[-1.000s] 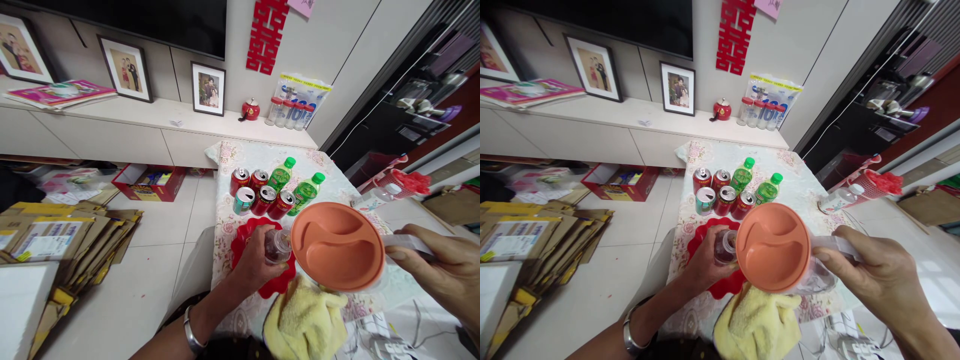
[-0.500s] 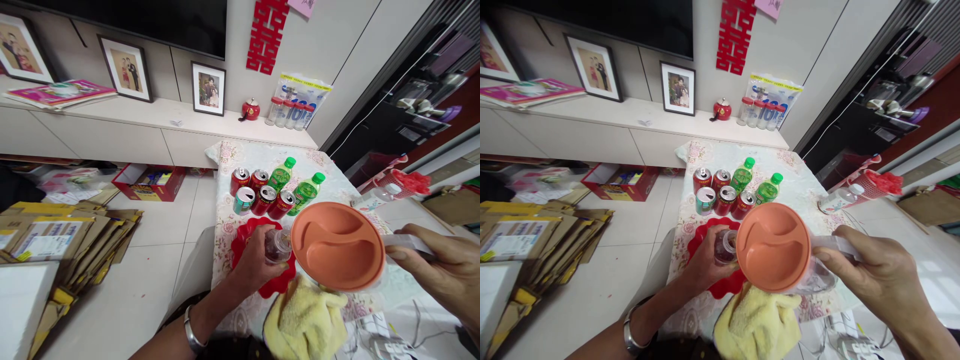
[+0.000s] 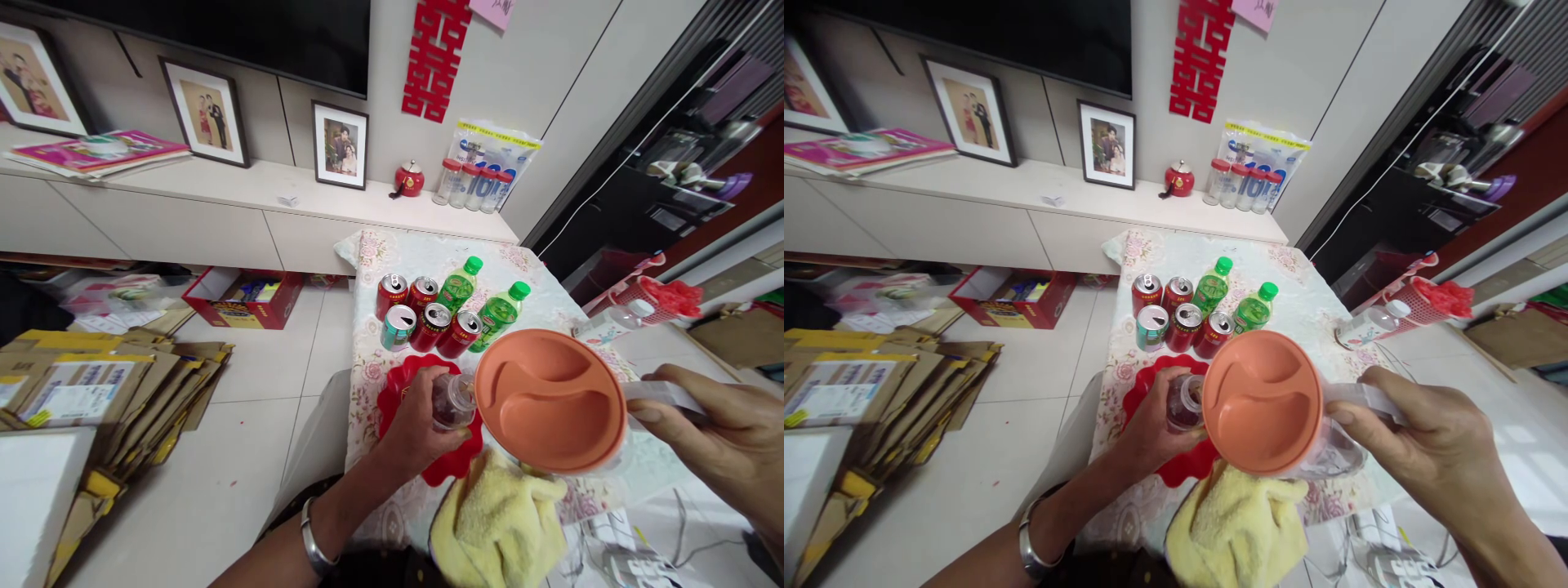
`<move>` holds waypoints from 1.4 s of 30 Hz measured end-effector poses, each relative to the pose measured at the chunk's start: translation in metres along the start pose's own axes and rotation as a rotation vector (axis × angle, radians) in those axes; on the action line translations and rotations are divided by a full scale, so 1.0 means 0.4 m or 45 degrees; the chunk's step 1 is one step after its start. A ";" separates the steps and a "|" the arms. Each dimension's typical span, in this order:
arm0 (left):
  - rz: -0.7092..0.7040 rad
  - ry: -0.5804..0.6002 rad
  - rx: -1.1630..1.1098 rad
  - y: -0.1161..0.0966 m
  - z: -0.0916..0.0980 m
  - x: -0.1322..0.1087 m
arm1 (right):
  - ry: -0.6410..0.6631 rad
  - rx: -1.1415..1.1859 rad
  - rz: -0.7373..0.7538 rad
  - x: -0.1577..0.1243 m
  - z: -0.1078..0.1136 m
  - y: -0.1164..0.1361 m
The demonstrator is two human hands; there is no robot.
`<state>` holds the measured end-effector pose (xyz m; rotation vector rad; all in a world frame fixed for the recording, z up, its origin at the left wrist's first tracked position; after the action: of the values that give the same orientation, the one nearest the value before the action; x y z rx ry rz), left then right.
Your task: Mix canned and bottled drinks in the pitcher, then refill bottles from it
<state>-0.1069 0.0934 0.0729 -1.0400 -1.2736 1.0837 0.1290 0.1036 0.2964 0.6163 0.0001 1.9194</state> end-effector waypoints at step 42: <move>0.000 -0.024 -0.015 -0.001 0.003 0.001 | 0.007 0.006 0.025 0.006 -0.004 -0.001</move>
<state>-0.1082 0.0938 0.0736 -1.0410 -1.2969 1.0894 0.1279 0.1062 0.2961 0.6161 0.0016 1.9409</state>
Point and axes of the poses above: each hand's wrist, its own x-axis towards the middle knuckle, its own z-axis out of the back of the hand, y = z × x, the point moved 9 cm from there along x, towards the middle knuckle, and after that the axes turned 2 degrees about -y, right-handed, at the moved point
